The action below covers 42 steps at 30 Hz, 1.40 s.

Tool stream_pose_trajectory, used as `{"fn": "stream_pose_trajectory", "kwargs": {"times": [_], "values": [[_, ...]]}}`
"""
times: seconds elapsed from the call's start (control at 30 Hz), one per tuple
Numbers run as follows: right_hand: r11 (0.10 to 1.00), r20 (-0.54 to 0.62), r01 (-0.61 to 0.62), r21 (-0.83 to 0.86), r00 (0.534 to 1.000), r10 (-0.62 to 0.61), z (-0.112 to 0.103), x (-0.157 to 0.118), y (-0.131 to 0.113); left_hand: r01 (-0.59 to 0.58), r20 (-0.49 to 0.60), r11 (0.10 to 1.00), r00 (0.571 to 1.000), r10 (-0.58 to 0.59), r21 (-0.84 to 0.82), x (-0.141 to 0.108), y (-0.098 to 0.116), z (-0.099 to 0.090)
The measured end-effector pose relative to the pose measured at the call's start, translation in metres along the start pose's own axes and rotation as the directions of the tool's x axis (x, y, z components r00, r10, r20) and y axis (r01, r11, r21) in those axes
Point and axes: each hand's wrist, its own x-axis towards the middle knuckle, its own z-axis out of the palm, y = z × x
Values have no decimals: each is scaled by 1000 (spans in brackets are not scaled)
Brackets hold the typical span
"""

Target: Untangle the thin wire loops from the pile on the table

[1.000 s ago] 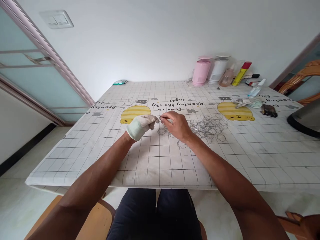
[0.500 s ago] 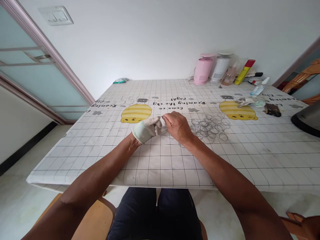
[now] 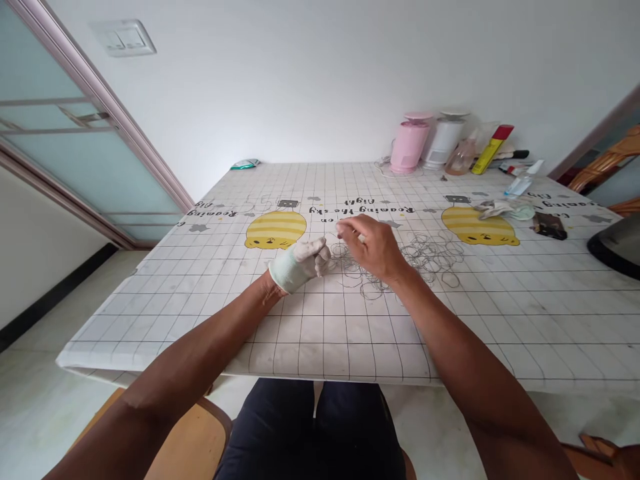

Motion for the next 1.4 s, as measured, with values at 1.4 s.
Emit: {"fn": "stream_pose_trajectory", "kwargs": {"times": [1.4], "values": [[983, 292, 182, 26, 939, -182, -7, -6, -4, 139, 143, 985, 978, -152, 98, -21, 31, 7]]}}
